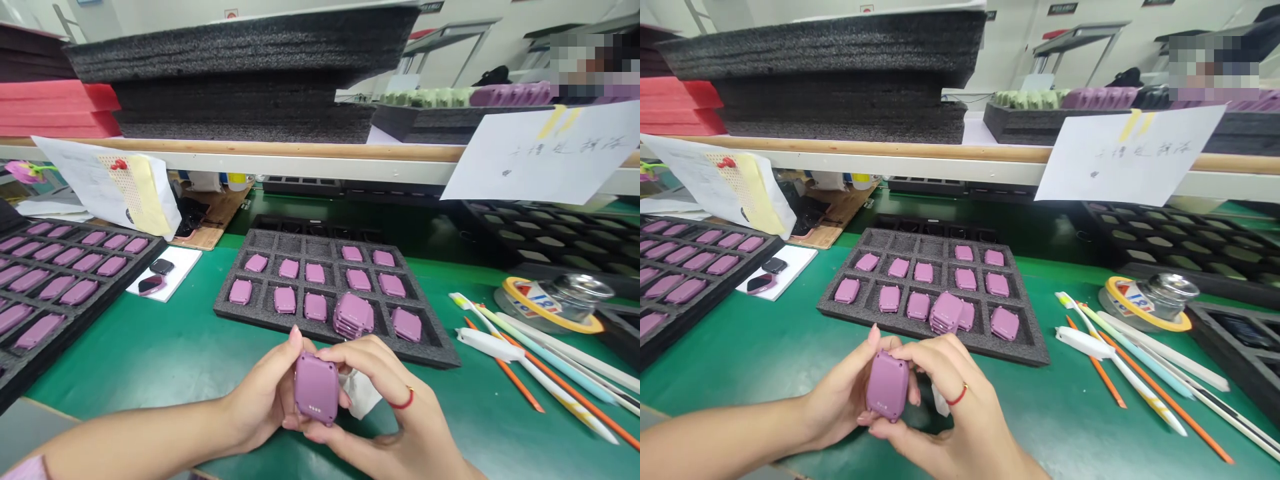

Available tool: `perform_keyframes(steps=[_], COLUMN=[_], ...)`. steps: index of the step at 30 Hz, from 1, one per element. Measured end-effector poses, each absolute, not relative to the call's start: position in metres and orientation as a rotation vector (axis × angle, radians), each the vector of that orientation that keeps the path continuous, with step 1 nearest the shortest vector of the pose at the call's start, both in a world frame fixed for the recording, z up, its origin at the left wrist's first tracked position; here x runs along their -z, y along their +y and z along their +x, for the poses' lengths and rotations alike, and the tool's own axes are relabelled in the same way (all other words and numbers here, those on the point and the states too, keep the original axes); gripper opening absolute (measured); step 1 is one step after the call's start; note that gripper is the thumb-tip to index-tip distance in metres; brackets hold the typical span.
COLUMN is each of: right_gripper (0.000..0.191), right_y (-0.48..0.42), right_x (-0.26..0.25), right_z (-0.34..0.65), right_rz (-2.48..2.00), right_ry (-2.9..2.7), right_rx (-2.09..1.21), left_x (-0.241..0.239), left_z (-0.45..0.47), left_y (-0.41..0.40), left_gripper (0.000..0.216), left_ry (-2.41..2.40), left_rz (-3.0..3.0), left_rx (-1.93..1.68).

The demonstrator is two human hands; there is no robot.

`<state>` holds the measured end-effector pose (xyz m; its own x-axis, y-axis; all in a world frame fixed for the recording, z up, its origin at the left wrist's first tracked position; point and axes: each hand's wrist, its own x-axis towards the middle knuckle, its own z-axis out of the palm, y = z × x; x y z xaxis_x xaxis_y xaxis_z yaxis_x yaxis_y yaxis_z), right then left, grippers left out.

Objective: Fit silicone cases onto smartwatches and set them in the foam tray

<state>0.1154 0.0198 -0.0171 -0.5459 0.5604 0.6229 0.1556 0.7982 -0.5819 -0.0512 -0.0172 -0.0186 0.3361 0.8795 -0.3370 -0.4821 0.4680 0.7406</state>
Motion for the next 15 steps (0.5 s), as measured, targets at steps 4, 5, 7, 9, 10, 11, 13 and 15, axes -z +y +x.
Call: perform_keyframes(steps=[4, 5, 7, 9, 10, 11, 13, 15], right_gripper=[0.047, 0.048, 0.048, 0.042, 0.038, 0.033, 0.029, 0.032], right_y=[0.023, 0.024, 0.03, 0.04, 0.046, 0.053, 0.065, 0.075], right_x=[0.014, 0.014, 0.014, 0.016, 0.018, 0.019, 0.021, 0.018], right_z=[0.116, 0.116, 0.118, 0.122, 0.125, 0.127, 0.132, 0.135], right_rz=[-0.479, -0.464, -0.482, -0.618, -0.724, -0.836, -1.035, -1.168], right_ry=[-2.166, -2.186, -2.198, -2.139, -2.092, -2.047, -2.005, -2.05], right_rx=[-0.563, -0.539, -0.44, -0.316, -0.263, -0.225, -0.215, -0.291], left_x=[0.015, 0.015, 0.019, 0.023, 0.025, 0.027, 0.03, 0.031], left_z=[-0.052, -0.052, -0.052, -0.052, -0.051, -0.051, -0.05, -0.049], left_y=[-0.016, -0.016, -0.016, -0.016, -0.016, -0.016, -0.016, -0.016], left_gripper=[0.057, 0.057, 0.057, 0.059, 0.059, 0.06, 0.062, 0.064], left_ry=[0.785, 0.798, 0.836, 0.89, 0.915, 0.936, 0.967, 0.986], left_rz=[0.578, 0.574, 0.561, 0.575, 0.602, 0.642, 0.735, 0.806], left_rx=[-0.936, -0.934, -0.915, -0.884, -0.864, -0.843, -0.804, -0.769])
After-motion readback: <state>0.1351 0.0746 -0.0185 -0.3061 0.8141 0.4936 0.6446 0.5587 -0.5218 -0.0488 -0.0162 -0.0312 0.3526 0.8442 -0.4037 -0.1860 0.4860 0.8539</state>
